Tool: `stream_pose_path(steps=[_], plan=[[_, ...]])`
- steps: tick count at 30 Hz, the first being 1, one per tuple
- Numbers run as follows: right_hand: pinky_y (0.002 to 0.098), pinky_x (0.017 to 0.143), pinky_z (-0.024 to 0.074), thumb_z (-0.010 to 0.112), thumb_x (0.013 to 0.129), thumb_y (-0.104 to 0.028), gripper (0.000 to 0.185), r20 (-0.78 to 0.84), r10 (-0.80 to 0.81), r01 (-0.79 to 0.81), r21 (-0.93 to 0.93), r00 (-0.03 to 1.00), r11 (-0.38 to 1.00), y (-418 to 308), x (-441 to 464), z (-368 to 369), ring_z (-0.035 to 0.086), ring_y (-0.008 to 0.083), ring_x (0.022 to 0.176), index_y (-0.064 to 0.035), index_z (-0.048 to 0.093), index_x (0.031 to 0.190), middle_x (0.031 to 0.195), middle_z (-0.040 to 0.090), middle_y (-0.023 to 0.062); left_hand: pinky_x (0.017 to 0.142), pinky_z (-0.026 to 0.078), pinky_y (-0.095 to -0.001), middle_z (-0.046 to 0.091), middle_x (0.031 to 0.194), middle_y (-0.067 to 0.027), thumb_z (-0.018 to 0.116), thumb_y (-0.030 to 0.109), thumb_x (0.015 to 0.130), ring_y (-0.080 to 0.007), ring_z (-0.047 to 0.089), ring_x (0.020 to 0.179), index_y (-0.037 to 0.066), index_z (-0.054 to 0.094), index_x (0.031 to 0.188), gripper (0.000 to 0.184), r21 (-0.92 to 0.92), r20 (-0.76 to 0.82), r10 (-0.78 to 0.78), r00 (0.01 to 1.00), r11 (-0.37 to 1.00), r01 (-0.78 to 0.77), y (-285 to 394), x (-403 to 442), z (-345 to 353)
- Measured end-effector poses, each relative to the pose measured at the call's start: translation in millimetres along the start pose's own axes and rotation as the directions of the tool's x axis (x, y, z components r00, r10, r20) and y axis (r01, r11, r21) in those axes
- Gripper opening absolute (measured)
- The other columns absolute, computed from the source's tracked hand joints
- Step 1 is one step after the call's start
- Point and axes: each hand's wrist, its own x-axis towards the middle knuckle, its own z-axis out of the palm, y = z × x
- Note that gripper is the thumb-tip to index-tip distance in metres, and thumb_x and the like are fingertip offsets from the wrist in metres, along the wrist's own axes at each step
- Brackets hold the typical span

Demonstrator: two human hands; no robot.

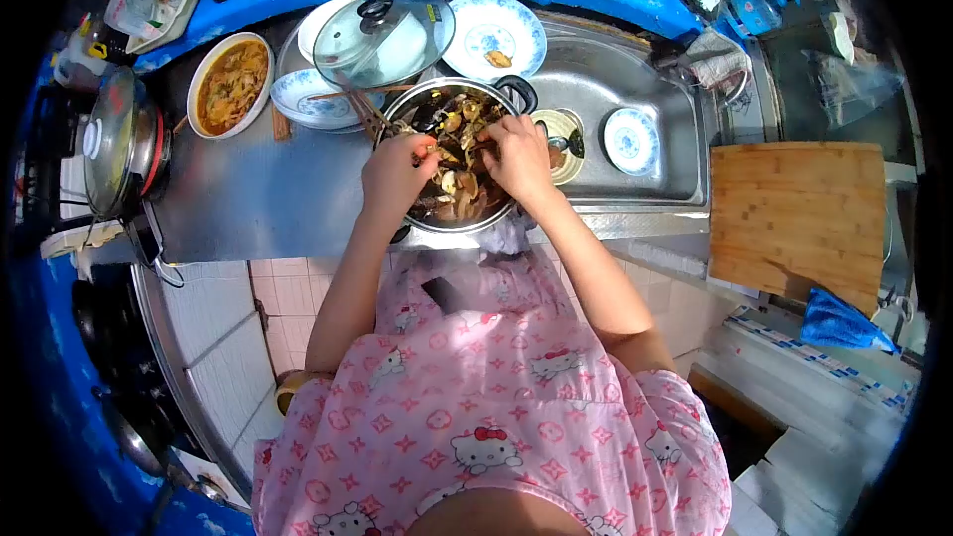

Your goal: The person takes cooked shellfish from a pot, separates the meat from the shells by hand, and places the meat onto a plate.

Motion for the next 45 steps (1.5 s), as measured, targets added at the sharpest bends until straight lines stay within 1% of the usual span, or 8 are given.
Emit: stream_pose_path(steps=[4, 13, 19, 24, 27, 30, 34, 45], plan=[[0.0357, 0.081, 0.0368, 0.072, 0.061, -0.021, 0.024, 0.052, -0.191, 0.188, 0.049, 0.98, 0.981, -15, 2, -8, 0.049, 0.0238, 0.092, -0.009, 0.066, 0.081, 0.086, 0.056, 0.0059, 0.064, 0.049, -0.0326, 0.066, 0.081, -0.0054, 0.067, 0.018, 0.074, -0.0221, 0.061, 0.07, 0.011, 0.068, 0.095, 0.023, 0.045, 0.041, 0.188, 0.981, 0.981, -0.19, -13, 3, 14], [0.0331, 0.077, 0.0361, 0.061, 0.063, -0.017, 0.012, 0.168, -0.093, 0.142, -0.303, 0.981, 0.942, -28, -12, 22, 0.053, 0.0203, 0.085, -0.0089, 0.069, 0.066, 0.076, 0.061, 0.0057, 0.067, 0.049, -0.0318, 0.066, 0.083, -0.0104, 0.068, 0.021, 0.075, -0.0223, 0.063, 0.074, 0.006, 0.067, 0.095, 0.024, -0.012, 0.097, -0.048, 0.994, 0.999, 0.05, -13, 3, 18], [0.037, 0.072, 0.038, 0.066, 0.072, -0.019, 0.012, -0.093, 0.007, -0.012, -0.059, 0.996, 0.998, -19, -8, -26, 0.055, 0.0256, 0.075, -0.0072, 0.068, 0.073, 0.07, 0.062, 0.0076, 0.073, 0.049, -0.0329, 0.066, 0.088, -0.0141, 0.069, 0.025, 0.076, -0.024, 0.063, 0.083, -0.001, 0.062, 0.103, 0.039, -0.194, 0.041, 0.138, 0.99, 0.973, -0.128, 12, -8, 10], [0.0321, 0.071, 0.0405, 0.069, 0.074, -0.017, 0.013, -0.066, 0.11, -0.088, 0.273, 0.992, 0.958, -22, -5, -50, 0.056, 0.0201, 0.067, -0.0048, 0.068, 0.075, 0.065, 0.061, 0.006, 0.059, 0.047, -0.0296, 0.065, 0.07, -0.0132, 0.06, 0.022, 0.085, -0.0215, 0.062, 0.062, -0.002, 0.064, 0.093, 0.026, -0.456, 0.016, 0.037, 0.999, 0.889, -0.026, 29, -3, 4], [0.0253, 0.064, 0.0433, 0.066, 0.079, -0.014, 0.013, 0.202, 0.286, -0.35, 0.586, 0.937, 0.731, -27, -4, -61, 0.053, 0.0107, 0.062, -0.0024, 0.068, 0.086, 0.063, 0.059, 0.0013, 0.054, 0.043, -0.0271, 0.062, 0.062, -0.0092, 0.057, 0.019, 0.088, -0.0126, 0.056, 0.055, -0.003, 0.064, 0.085, 0.023, -0.53, 0.007, 0.022, 1.0, 0.848, -0.015, 21, 0, -2], [0.0163, 0.068, 0.0394, 0.061, 0.083, -0.009, 0.023, 0.416, 0.185, -0.455, 0.795, 0.89, 0.4, -15, -8, -47, 0.048, 0.0015, 0.069, -0.0014, 0.063, 0.105, 0.075, 0.059, -0.0048, 0.058, 0.043, -0.0207, 0.063, 0.07, 0.0002, 0.054, 0.017, 0.09, -0.0032, 0.053, 0.063, -0.004, 0.066, 0.084, 0.025, -0.59, 0.147, -0.109, 0.983, 0.788, 0.175, 18, 2, -5], [0.017, 0.067, 0.0415, 0.051, 0.084, -0.001, 0.036, 0.471, 0.12, -0.485, 0.834, 0.874, 0.264, -17, -12, -44, 0.051, 0.0028, 0.08, -0.0027, 0.054, 0.121, 0.098, 0.059, -0.0032, 0.058, 0.042, -0.0203, 0.063, 0.07, 0.0, 0.053, 0.018, 0.09, -0.0035, 0.053, 0.063, -0.003, 0.066, 0.083, 0.026, -0.616, 0.126, -0.205, 0.971, 0.751, 0.238, 23, -1, 0], [0.0175, 0.057, 0.0417, 0.052, 0.086, -0.003, 0.018, 0.433, 0.24, -0.476, 0.863, 0.869, 0.169, -25, -13, -28, 0.052, 0.0031, 0.064, 0.0022, 0.061, 0.1, 0.077, 0.062, -0.001, 0.056, 0.042, -0.0257, 0.062, 0.064, -0.0067, 0.053, 0.017, 0.088, -0.0088, 0.054, 0.058, -0.005, 0.063, 0.083, 0.025, -0.629, 0.013, -0.13, 0.991, 0.77, 0.109, 29, -7, 13]])
